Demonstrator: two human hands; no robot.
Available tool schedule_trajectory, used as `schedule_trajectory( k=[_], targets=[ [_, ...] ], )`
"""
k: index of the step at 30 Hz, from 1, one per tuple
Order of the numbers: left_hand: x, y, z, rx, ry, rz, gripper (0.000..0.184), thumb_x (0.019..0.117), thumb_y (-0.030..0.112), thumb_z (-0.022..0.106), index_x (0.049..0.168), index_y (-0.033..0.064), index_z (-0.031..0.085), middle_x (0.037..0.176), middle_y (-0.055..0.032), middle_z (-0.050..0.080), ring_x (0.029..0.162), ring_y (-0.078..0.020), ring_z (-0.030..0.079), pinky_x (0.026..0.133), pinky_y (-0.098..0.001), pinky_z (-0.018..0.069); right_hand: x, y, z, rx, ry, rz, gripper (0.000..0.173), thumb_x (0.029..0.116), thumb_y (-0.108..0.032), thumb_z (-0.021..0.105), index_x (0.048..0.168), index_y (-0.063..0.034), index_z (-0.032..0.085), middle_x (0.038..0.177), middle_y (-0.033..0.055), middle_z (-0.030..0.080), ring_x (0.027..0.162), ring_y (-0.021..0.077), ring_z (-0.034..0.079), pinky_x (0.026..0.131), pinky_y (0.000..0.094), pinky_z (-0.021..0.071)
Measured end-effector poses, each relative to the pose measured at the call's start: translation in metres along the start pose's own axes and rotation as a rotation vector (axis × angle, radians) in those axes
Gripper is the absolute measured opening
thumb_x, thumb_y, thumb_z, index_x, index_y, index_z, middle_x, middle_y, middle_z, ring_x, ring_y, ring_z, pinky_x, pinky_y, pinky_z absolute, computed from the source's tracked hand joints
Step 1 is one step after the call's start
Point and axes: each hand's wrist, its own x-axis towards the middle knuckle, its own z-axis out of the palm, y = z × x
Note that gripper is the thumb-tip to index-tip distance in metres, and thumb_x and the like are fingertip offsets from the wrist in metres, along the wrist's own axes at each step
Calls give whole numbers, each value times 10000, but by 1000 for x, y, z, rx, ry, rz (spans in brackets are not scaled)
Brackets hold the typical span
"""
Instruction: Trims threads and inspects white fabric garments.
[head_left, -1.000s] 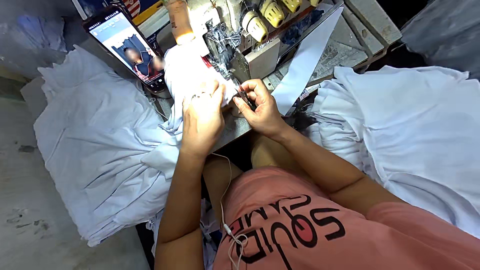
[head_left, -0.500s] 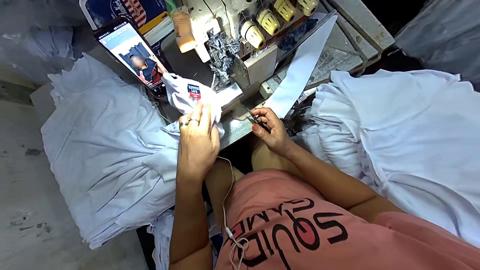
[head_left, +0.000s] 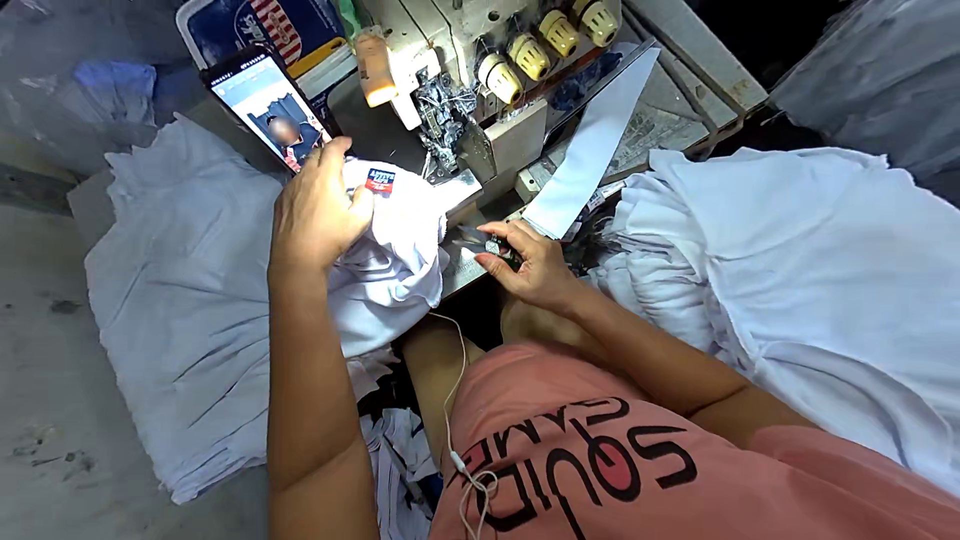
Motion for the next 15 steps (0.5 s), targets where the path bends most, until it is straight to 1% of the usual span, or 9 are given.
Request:
schedule_trajectory(
  k=[1,2,4,5,8,10,12,13,15],
  targets=[
    [-6,-4,-1,-28,11,-22,547,971,238,561,1441,-34,492,1314,-336,587,1196,-513,589,980,-699,429,8,1,-4,-60,27,-29,382,990,-292,654,1239,-6,699,929,149,671,704,226,631,587,384,526],
    [-14,-8,-1,-71,34,-22,505,976,243,580,1383,-54,540,1212,-342,622,1053,-491,631,903,-671,459,17,1,-8,-135,45,-67,381,998,-285,642,1250,-4,697,917,164,667,698,263,643,573,417,529],
    [-29,-14,-1,-165,54,-12,427,984,273,592,1265,-47,621,1029,-273,672,807,-344,637,758,-544,501,38,-3,-15,-318,57,-152,369,1017,-268,604,1270,-18,702,894,176,664,680,308,651,543,443,513],
    [-35,-16,-2,-207,46,-26,409,993,300,594,1238,-24,641,976,-216,680,741,-251,618,717,-460,511,50,-7,-18,-414,46,-178,364,1027,-264,586,1286,-37,705,894,180,668,686,327,658,544,452,510],
    [-46,-16,-3,-358,55,-66,327,1015,269,595,1184,-6,650,870,-82,659,650,-60,565,648,-265,506,80,-24,-18,-619,-56,-189,340,1051,-203,540,1315,-54,694,927,198,679,765,376,675,613,476,517],
    [-48,-16,0,-459,87,-72,261,1018,227,601,1144,3,645,854,-10,654,628,33,564,608,-157,494,94,-31,-11,-714,-88,-224,307,1042,-150,531,1270,-38,703,926,200,679,755,376,670,594,467,500],
    [-50,-15,3,-525,110,-62,222,1012,195,612,1124,5,640,876,5,652,643,43,587,606,-142,511,100,-35,-4,-777,-127,-257,279,1007,-64,534,1229,-19,697,936,213,672,757,384,667,579,465,480],
    [-54,-15,5,-529,113,-62,215,1010,188,610,1124,7,638,885,0,652,651,26,602,609,-162,527,100,-37,1,-778,-129,-274,291,956,-7,556,1210,-7,697,937,223,673,759,391,667,572,468,475],
    [-62,-12,3,-513,108,-69,239,1018,182,612,1141,-21,639,892,-77,677,656,-80,638,622,-281,570,96,-41,13,-754,-95,-281,336,850,4,653,1180,-5,712,940,223,681,766,386,669,567,475,485]
  ],
)
